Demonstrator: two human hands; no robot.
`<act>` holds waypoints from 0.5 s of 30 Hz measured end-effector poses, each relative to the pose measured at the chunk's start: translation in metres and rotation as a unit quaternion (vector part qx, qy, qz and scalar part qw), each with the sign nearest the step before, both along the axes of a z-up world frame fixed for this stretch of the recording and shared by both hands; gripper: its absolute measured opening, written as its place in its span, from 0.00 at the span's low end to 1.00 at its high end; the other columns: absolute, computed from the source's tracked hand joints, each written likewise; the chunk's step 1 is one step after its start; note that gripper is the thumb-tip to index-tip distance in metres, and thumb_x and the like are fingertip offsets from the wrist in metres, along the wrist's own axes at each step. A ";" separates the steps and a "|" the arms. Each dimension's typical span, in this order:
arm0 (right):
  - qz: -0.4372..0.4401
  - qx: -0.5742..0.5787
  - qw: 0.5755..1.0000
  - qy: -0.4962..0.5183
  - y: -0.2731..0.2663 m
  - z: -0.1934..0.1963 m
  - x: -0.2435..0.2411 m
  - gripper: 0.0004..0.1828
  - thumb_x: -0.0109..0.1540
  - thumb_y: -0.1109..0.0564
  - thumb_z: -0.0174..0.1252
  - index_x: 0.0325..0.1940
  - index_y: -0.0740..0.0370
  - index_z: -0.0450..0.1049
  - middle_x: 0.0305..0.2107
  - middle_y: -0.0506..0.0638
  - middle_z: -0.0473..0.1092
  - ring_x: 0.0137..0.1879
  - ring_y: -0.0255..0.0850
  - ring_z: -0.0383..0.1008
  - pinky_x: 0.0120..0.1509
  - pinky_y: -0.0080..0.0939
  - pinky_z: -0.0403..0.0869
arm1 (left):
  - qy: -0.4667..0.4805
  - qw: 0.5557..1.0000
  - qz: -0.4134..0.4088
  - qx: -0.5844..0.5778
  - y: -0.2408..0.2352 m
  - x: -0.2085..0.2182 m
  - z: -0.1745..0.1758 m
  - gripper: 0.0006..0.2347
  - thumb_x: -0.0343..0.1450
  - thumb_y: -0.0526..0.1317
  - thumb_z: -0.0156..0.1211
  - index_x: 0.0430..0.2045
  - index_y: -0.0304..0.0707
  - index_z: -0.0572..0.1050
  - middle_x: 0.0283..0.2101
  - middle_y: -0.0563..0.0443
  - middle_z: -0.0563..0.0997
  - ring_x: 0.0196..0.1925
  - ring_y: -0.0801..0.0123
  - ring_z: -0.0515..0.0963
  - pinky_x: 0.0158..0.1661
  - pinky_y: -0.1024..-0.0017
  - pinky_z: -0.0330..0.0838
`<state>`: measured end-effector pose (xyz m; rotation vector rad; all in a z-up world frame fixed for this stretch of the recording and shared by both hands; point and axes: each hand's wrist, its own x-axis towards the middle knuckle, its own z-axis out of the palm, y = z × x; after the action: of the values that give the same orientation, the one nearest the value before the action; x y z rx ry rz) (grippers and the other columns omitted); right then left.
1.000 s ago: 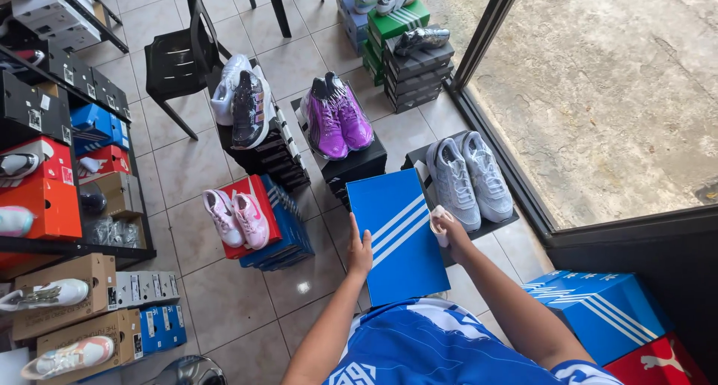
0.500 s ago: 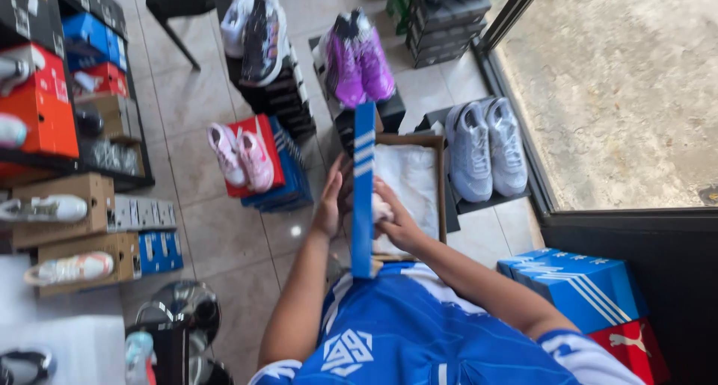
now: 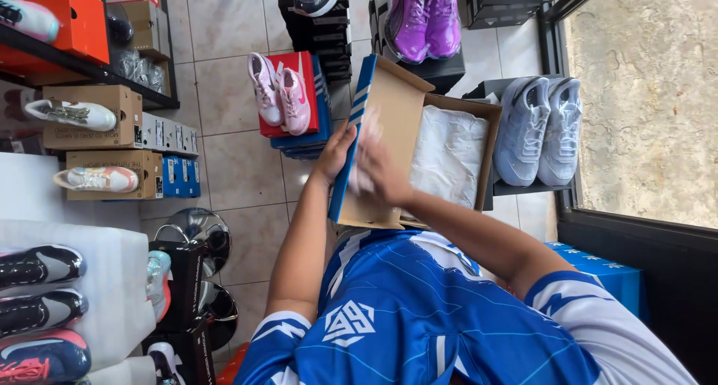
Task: Clean shoe boxes and shoes with a cloth
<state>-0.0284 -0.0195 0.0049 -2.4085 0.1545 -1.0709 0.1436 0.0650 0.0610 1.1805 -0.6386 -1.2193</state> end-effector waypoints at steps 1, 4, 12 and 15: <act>0.028 -0.051 0.997 0.055 0.013 -0.011 -0.016 0.38 0.66 0.37 0.46 0.76 0.57 0.59 0.73 0.65 0.53 0.77 0.68 0.49 0.79 0.67 0.49 | -0.040 0.999 -0.003 -0.025 0.003 0.002 -0.006 0.20 0.80 0.51 0.50 0.67 0.53 0.67 0.47 0.51 0.75 0.48 0.70 0.72 0.48 0.67 0.65; 0.029 -0.067 0.995 0.070 -0.023 0.000 -0.019 0.36 0.65 0.40 0.49 0.74 0.59 0.63 0.68 0.70 0.56 0.72 0.71 0.57 0.76 0.69 0.55 | -0.068 0.996 -0.010 -0.049 0.007 0.005 -0.009 0.21 0.81 0.50 0.47 0.70 0.47 0.63 0.69 0.48 0.68 0.70 0.63 0.64 0.71 0.54 0.53; -0.041 -0.028 0.999 0.008 0.000 0.009 0.004 0.44 0.58 0.53 0.61 0.76 0.71 0.55 0.72 0.73 0.51 0.76 0.71 0.51 0.78 0.69 0.53 | -0.036 0.999 0.008 -0.019 0.013 -0.006 0.003 0.18 0.79 0.53 0.52 0.62 0.51 0.72 0.31 0.55 0.78 0.37 0.74 0.78 0.46 0.73 0.75; 0.114 -0.069 0.984 0.117 0.020 -0.015 -0.040 0.44 0.66 0.28 0.38 0.77 0.57 0.59 0.73 0.66 0.54 0.77 0.70 0.51 0.78 0.67 0.50 | -0.104 0.992 0.029 -0.065 0.021 0.009 -0.020 0.17 0.82 0.50 0.44 0.58 0.42 0.75 0.55 0.46 0.78 0.59 0.66 0.71 0.67 0.56 0.60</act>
<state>-0.0679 0.0008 -0.0102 -2.5962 -0.1201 -0.7159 0.1522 0.0859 0.0406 1.2165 -0.8207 -0.9992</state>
